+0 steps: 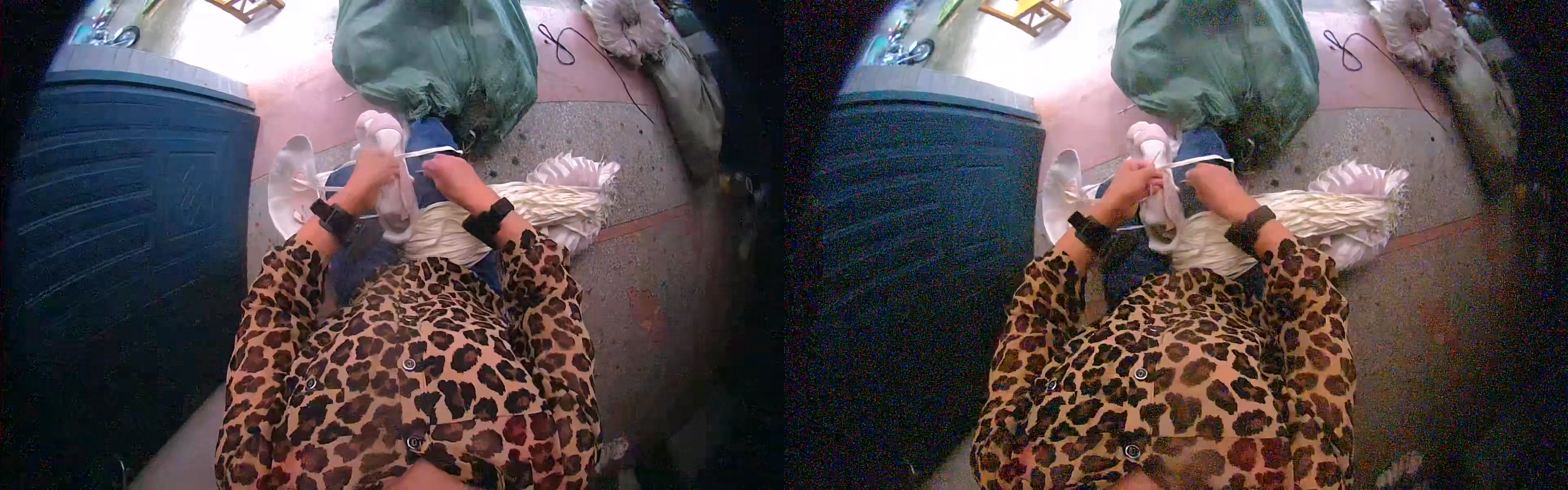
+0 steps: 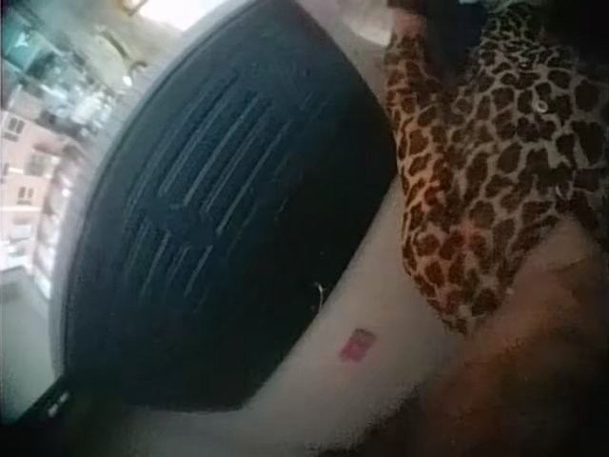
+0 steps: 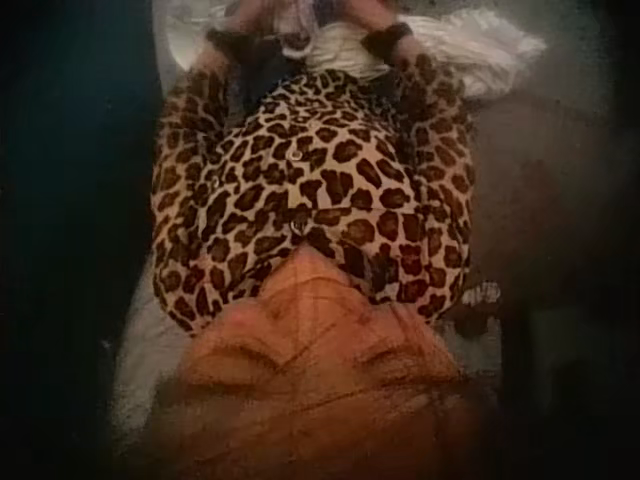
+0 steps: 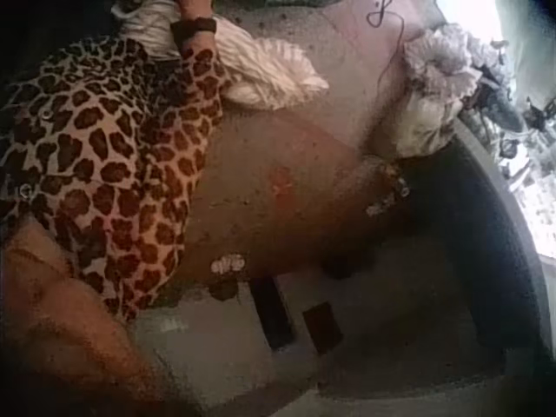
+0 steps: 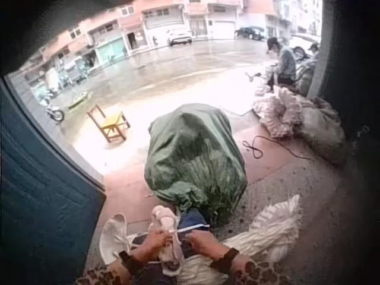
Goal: Insert white laces into a white sneaker.
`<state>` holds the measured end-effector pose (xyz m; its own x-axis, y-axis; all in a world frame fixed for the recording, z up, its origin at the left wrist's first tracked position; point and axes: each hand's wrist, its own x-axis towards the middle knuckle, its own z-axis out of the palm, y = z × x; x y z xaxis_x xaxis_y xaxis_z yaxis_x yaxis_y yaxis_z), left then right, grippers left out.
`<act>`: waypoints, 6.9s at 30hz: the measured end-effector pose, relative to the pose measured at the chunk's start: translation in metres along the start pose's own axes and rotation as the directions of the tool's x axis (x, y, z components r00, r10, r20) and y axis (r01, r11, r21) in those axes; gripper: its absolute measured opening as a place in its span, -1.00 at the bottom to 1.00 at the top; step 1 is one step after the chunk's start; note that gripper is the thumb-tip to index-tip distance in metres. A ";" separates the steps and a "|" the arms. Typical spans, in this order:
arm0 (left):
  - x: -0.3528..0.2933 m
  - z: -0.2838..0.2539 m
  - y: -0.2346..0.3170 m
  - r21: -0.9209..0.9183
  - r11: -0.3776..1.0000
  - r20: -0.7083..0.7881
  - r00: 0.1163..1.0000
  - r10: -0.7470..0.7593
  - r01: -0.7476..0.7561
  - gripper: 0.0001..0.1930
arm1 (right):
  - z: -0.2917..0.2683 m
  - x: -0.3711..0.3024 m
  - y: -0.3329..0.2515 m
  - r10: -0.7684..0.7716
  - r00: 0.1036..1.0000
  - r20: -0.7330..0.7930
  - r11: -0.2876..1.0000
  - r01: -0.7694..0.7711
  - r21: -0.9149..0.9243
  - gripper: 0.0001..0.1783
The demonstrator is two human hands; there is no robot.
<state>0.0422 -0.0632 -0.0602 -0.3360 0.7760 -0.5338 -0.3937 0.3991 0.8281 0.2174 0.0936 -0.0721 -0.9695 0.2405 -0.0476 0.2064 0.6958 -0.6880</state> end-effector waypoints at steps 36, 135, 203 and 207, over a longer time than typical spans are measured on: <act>-0.031 0.005 0.039 0.793 0.603 -0.134 0.940 0.313 -0.088 -0.73 | 0.007 0.022 -0.069 -0.030 0.976 -0.214 0.889 -0.072 -0.453 -0.82; -0.049 0.007 0.031 0.994 0.102 -0.090 0.810 0.580 0.037 -0.77 | 0.014 0.049 -0.061 0.239 0.967 -0.086 0.916 -0.195 0.351 -0.58; -0.066 0.004 0.086 0.603 0.729 -0.126 0.863 0.489 -0.325 -0.75 | -0.060 0.027 -0.135 0.263 0.938 -0.227 0.456 0.087 0.886 -0.71; -0.003 -0.014 0.106 0.707 0.617 0.213 0.936 0.280 -0.345 -0.74 | -0.149 0.028 -0.183 -0.043 0.934 -0.355 0.621 0.303 0.722 -0.74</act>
<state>-0.0109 -0.0303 0.0271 -0.2425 0.9422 -0.2314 0.4777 0.3235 0.8168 0.1723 0.0740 0.1604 -0.8671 0.4354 0.2421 -0.2613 0.0164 -0.9651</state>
